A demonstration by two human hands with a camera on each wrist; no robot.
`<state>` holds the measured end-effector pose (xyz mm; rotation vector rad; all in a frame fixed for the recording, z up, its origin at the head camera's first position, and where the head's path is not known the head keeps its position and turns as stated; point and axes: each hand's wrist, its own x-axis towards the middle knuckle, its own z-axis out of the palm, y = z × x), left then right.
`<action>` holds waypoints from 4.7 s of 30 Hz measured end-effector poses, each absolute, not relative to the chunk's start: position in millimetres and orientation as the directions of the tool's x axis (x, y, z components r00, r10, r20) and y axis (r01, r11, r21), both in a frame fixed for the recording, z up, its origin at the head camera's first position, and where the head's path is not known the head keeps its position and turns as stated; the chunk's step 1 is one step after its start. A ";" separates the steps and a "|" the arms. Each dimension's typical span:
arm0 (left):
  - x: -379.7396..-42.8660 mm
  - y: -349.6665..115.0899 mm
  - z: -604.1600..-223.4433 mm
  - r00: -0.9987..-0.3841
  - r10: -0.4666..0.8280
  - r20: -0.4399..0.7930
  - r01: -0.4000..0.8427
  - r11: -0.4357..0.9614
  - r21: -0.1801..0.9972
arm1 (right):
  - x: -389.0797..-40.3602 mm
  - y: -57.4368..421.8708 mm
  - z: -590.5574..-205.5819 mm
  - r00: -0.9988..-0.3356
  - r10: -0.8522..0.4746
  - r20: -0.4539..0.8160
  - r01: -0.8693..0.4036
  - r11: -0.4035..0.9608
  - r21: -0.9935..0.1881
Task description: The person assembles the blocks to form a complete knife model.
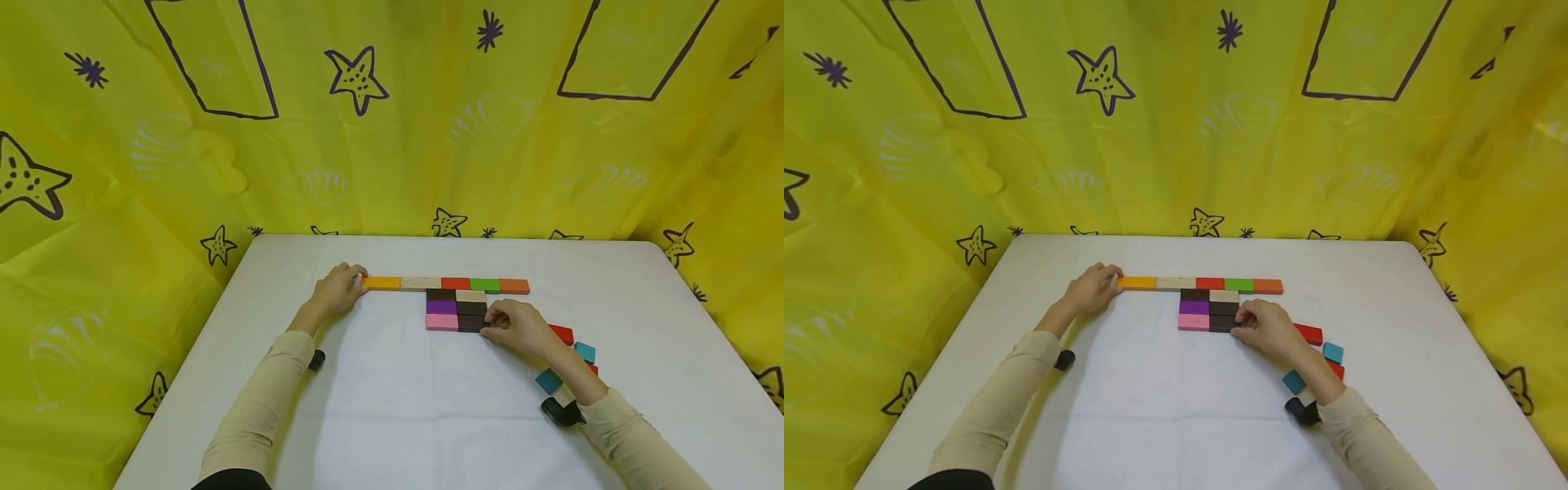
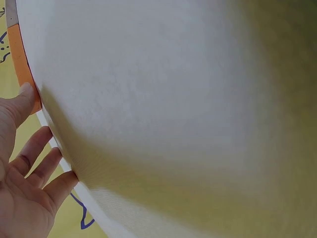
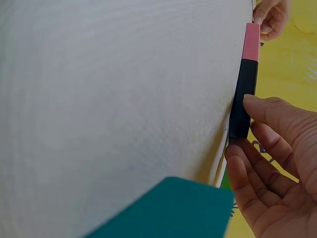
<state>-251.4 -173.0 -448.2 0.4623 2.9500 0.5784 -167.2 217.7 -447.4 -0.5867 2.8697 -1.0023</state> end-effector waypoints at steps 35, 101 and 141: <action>-253.0 -173.8 -449.4 -0.948 0.316 -0.037 0.279 0.882 0.380 | -131.5 284.5 -428.5 -0.971 -0.218 0.098 -0.232 0.758 -0.609; -253.7 -174.7 -451.2 -0.947 0.321 -0.028 0.288 0.880 0.378 | -141.0 301.2 -434.9 -0.967 -0.227 0.113 -0.245 0.720 -0.649; -253.9 -174.6 -453.7 -0.949 0.315 -0.021 0.284 0.882 0.376 | -192.8 269.2 -442.6 -0.961 -0.275 -0.004 -0.210 0.741 -0.638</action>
